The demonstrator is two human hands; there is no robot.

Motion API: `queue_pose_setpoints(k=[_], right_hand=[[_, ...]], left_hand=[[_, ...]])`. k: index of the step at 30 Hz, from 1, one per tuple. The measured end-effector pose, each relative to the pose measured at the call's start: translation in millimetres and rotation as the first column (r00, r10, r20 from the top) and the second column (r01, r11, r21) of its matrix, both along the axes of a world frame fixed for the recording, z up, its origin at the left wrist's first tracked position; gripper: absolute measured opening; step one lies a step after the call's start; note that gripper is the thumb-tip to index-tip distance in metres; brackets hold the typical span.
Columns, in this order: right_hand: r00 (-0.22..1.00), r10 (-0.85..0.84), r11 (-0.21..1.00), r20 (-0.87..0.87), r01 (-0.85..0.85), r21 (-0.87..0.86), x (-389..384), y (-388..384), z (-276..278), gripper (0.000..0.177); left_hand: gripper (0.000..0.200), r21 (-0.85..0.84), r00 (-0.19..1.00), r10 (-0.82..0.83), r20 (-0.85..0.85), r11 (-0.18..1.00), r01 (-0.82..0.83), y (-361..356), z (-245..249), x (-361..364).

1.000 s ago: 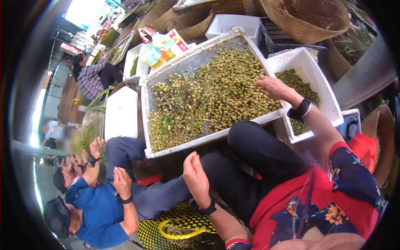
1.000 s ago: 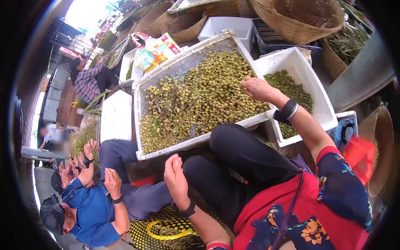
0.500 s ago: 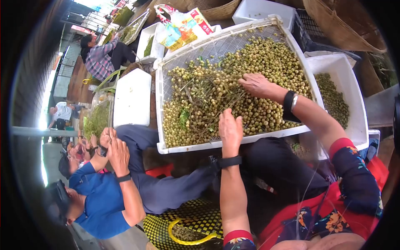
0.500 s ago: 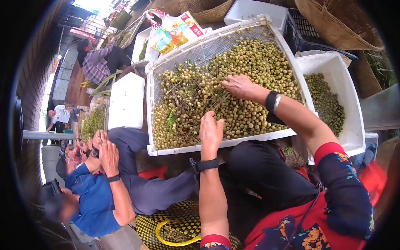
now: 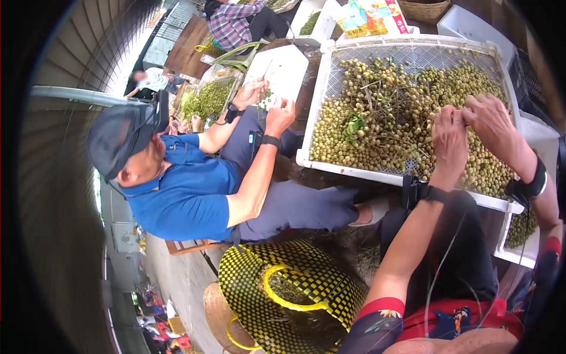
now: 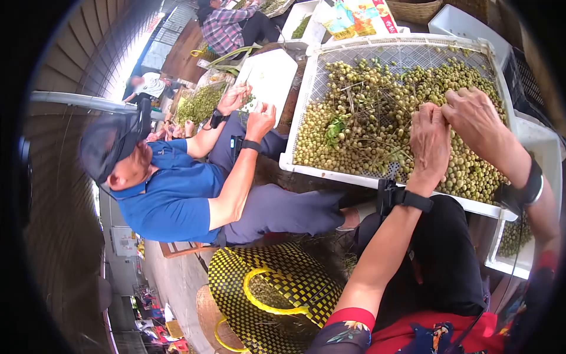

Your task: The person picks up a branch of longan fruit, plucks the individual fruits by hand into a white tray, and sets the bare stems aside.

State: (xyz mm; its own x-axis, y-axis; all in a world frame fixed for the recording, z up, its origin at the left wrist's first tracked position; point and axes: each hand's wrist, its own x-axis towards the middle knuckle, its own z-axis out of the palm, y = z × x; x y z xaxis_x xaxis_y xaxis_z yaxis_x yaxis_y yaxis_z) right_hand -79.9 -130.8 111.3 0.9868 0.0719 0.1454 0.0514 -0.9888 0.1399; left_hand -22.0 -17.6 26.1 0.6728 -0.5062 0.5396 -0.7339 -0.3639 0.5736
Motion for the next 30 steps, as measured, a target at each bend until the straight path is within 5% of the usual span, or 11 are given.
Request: queue_pose_setpoints(k=[3,7,9,11,15,18,21,23,25,27,30], right_hand=[[0.964,0.113,0.984,0.242,-0.076,-0.159,1,-6,-18,0.038],[0.95,-0.011,0.966,0.312,-0.07,0.248,-10,10,6,0.047],[0.968,-0.172,0.794,0.181,0.028,0.607,-18,0,-19,0.037],[0.959,-0.188,0.505,0.213,-0.092,0.858,-13,-6,-51,0.025],[0.965,-0.264,0.202,0.008,0.047,0.978,-17,-16,-110,0.016],[0.985,-0.168,-0.223,-0.044,0.005,0.975,-6,-14,-132,0.02],[0.98,-0.199,-0.329,-0.011,-0.056,0.943,4,-13,-133,0.026],[0.941,-0.334,-0.232,-0.056,-0.025,0.972,12,-14,-130,0.026],[0.823,-0.549,0.255,0.147,-0.003,0.967,9,-14,-127,0.016],[0.709,-0.521,0.619,0.476,-0.071,0.782,1,-8,-103,0.006],[0.796,-0.424,0.512,0.433,-0.183,0.839,-8,5,-74,0.006]], left_hand=[[0.024,0.137,0.987,0.062,-0.151,0.99,-0.041,2,-15,10],[0.018,0.256,0.917,0.174,-0.359,0.963,-0.083,19,-33,32],[0.02,0.2,0.977,0.109,-0.184,0.977,-0.071,30,-65,51],[0.03,0.092,0.93,0.137,-0.342,0.989,-0.112,39,-40,55],[0.022,-0.217,0.625,-0.083,-0.776,0.966,-0.141,59,-10,64],[0.019,-0.457,0.357,-0.369,-0.858,0.866,-0.202,68,-1,66],[0.02,-0.523,0.297,-0.457,-0.838,0.828,-0.201,64,-3,66],[0.02,-0.56,0.271,-0.505,-0.82,0.806,-0.193,57,-2,63],[0.021,-0.553,0.272,-0.506,-0.819,0.822,-0.134,56,-1,63],[0.021,-0.515,0.285,-0.464,-0.839,0.846,-0.138,51,-5,62],[0.023,-0.269,0.426,-0.21,-0.88,0.96,-0.082,42,-6,57]])
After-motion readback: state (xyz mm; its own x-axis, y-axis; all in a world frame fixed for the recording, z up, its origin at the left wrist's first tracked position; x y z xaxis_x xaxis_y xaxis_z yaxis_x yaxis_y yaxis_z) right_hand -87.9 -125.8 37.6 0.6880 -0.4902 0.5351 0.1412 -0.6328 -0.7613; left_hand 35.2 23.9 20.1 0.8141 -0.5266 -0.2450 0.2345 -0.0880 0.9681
